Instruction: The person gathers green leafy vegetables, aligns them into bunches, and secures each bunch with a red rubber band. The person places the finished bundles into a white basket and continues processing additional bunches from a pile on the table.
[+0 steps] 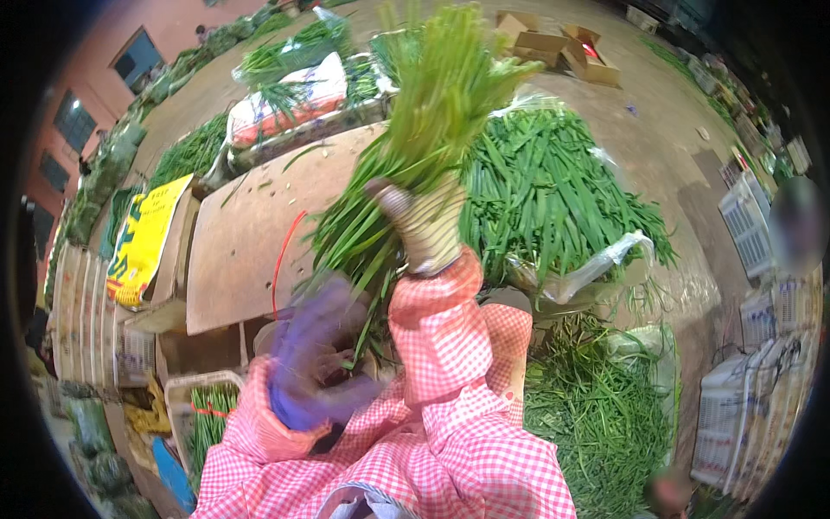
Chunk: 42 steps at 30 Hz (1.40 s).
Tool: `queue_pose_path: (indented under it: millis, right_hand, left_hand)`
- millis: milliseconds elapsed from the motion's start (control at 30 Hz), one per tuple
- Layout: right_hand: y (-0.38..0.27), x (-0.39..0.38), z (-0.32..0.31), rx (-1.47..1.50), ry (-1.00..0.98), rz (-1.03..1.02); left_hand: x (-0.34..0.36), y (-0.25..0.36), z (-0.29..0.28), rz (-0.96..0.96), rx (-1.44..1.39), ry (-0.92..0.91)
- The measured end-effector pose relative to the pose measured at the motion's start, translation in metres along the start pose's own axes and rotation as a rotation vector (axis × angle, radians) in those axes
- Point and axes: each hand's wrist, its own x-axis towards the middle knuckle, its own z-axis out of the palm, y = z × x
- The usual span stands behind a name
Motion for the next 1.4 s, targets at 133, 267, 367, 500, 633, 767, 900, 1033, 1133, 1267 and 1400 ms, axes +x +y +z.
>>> queue_pose_path:
  millis: [133, 267, 367, 500, 633, 767, 900, 1033, 1133, 1267, 1400]
  right_hand:
    - [0.001, 0.015, -0.002, -0.054, 0.205, -0.125]
    - [0.009, -0.001, 0.011, -0.018, 0.16, -0.146]
    - [0.003, -0.017, 0.021, 0.106, 0.165, -0.092]
    - [0.012, -0.038, 0.031, 0.279, 0.192, -0.148]
    - [0.045, -0.052, 0.02, 0.415, 0.035, -0.028]
    - [0.043, -0.062, 0.005, 0.284, -0.07, -0.049]
    - [0.102, -0.08, 0.002, 0.146, -0.274, -0.14]
    - [0.054, -0.072, -0.042, -0.55, -0.474, 0.103]
    - [0.063, -0.082, -0.092, -0.179, -0.338, 0.593]
    - [0.077, -0.062, -0.188, -0.503, -0.231, 0.727]
    - [0.012, -0.013, -0.064, -0.843, -0.312, 0.359]
  left_hand:
    - [-0.082, -0.028, 0.085, -0.654, -0.773, -0.107]
    - [-0.075, -0.078, 0.122, -0.691, -0.793, 0.048]
    - [0.003, -0.052, 0.093, -0.524, -1.251, 0.387]
    - [0.024, -0.09, 0.071, -0.353, -1.892, 0.586]
    - [0.002, -0.152, 0.039, -0.271, -1.993, 0.827]
    - [0.022, -0.159, 0.035, -0.183, -2.0, 0.727]
    - [-0.003, -0.177, 0.002, -0.149, -1.845, 0.903]
    - [0.016, -0.174, -0.006, -0.144, -1.761, 0.917]
    - [0.004, -0.185, -0.032, -0.206, -1.714, 0.89]
    - [-0.003, -0.194, -0.053, -0.303, -1.474, 0.87]
    - [0.009, -0.189, -0.077, -0.377, -0.967, 0.6]
